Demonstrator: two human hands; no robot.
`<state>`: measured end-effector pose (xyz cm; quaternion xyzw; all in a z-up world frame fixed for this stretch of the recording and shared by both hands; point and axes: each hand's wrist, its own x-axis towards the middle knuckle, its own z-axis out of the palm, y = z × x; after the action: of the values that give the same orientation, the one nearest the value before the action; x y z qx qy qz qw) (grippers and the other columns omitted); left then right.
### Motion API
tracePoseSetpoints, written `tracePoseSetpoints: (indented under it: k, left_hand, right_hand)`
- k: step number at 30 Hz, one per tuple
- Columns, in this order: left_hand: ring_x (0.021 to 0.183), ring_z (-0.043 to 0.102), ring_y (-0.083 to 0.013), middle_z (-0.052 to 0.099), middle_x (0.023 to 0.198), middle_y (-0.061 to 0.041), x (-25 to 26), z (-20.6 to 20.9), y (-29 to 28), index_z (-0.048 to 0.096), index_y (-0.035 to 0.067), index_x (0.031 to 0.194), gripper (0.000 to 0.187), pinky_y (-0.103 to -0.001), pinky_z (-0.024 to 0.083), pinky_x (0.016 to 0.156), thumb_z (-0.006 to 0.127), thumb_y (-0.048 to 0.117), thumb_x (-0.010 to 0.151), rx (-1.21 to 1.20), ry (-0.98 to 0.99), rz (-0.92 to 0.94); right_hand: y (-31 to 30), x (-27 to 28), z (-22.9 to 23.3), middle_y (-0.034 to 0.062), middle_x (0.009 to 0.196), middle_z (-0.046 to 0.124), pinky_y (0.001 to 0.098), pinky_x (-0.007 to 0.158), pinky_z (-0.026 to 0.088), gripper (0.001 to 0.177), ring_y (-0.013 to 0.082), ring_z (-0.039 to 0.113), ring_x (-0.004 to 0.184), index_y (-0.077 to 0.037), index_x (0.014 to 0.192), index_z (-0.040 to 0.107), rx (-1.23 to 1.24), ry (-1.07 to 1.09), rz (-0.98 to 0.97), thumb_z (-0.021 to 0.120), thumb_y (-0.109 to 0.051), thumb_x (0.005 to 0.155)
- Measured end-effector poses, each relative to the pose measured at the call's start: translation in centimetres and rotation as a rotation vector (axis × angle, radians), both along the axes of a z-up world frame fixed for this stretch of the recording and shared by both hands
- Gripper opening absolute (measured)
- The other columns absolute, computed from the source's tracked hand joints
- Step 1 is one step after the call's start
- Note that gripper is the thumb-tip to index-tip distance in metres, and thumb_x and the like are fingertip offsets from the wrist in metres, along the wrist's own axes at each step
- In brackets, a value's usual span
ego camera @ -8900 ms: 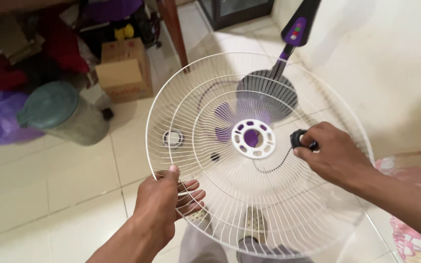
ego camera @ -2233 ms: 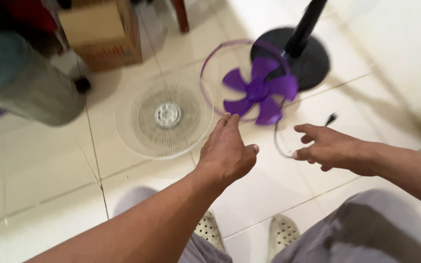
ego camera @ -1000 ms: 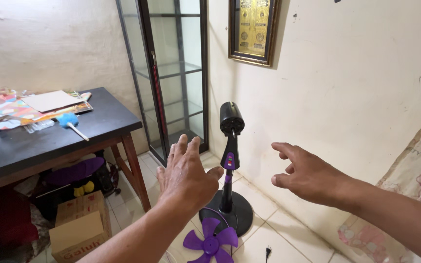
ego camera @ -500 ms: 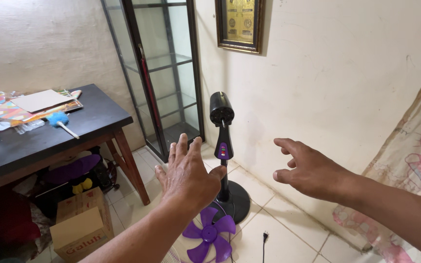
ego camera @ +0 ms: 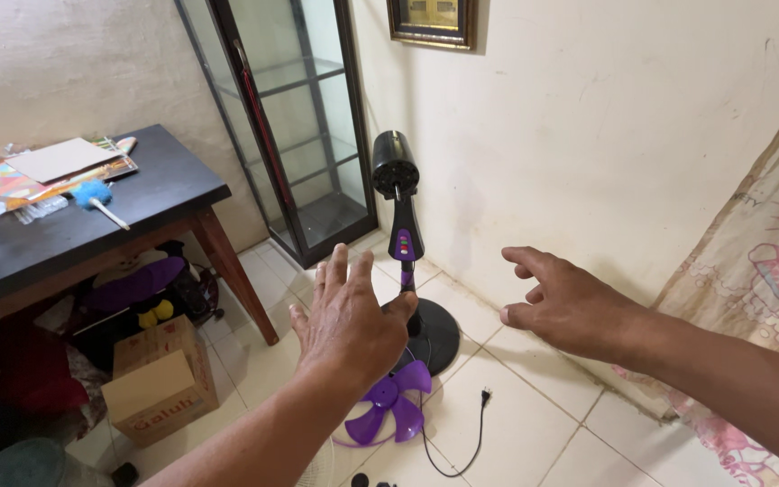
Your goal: The person assembles a standing electric fan by attaching the rear grille, inserting the purple fan blades, and securing the front grille with a nut. The person then attaches a purple decorative ring around the front grille.
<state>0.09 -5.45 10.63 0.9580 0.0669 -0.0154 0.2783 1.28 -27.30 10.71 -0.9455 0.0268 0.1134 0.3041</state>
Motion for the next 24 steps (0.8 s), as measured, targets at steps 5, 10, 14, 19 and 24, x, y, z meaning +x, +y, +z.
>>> tracePoseSetpoints:
  k: [5,10,14,19,24]
  left_hand:
    - [0.158,0.003,-0.022,0.007,0.169,-0.001,-0.4,-1.0,-1.5,0.028,0.021,0.156,0.076,-0.062,0.004,0.124,0.062,0.046,0.093,-0.028,0.074,0.024]
    - [0.158,0.004,-0.0221,0.007,0.17,-0.001,-0.5,-2.3,-1.7,0.029,0.021,0.156,0.075,-0.062,0.006,0.125,0.063,0.044,0.093,-0.043,0.13,0.046]
    - [0.157,0.013,-0.0222,0.016,0.168,-0.001,-0.3,-4.1,-0.7,0.027,0.022,0.157,0.078,-0.058,0.012,0.125,0.066,0.041,0.092,-0.061,0.202,0.079]
    - [0.149,0.037,-0.0262,0.042,0.157,-0.011,0.9,-6.8,1.6,0.034,0.014,0.156,0.077,-0.04,0.031,0.124,0.072,0.035,0.092,-0.205,0.283,0.129]
    - [0.136,0.056,-0.0269,0.056,0.146,-0.013,3.8,-9.6,4.5,0.045,0.01,0.15,0.069,-0.038,0.045,0.115,0.074,0.03,0.09,-0.362,0.31,0.246]
  right_hand:
    - [-1.4,0.3,-0.6,0.0102,0.151,0.047,0.0392,0.106,0.054,0.081,0.0237,0.06,0.131,-0.019,0.156,0.03,0.045,0.04,0.001,0.071,-0.034,0.088]
    - [-2.2,0.9,-2.1,0.01,0.15,0.049,0.0387,0.105,0.054,0.079,0.0233,0.064,0.127,-0.018,0.155,0.032,0.068,0.078,-0.015,0.071,-0.032,0.088]
    - [-1.9,1.6,-3.7,0.0106,0.146,0.053,0.0367,0.104,0.054,0.077,0.0232,0.067,0.124,-0.015,0.152,0.037,0.05,0.089,0.007,0.073,-0.032,0.087]
    - [-0.5,3.3,-5.3,0.0079,0.135,0.061,0.035,0.102,0.054,0.071,0.0207,0.067,0.12,-0.014,0.149,0.043,0.01,0.153,0.081,0.073,-0.031,0.086]
    - [2.6,6.0,-6.5,0.0049,0.123,0.068,0.0325,0.099,0.054,0.062,0.0164,0.07,0.113,-0.014,0.145,0.049,0.05,0.29,0.137,0.068,-0.032,0.088]
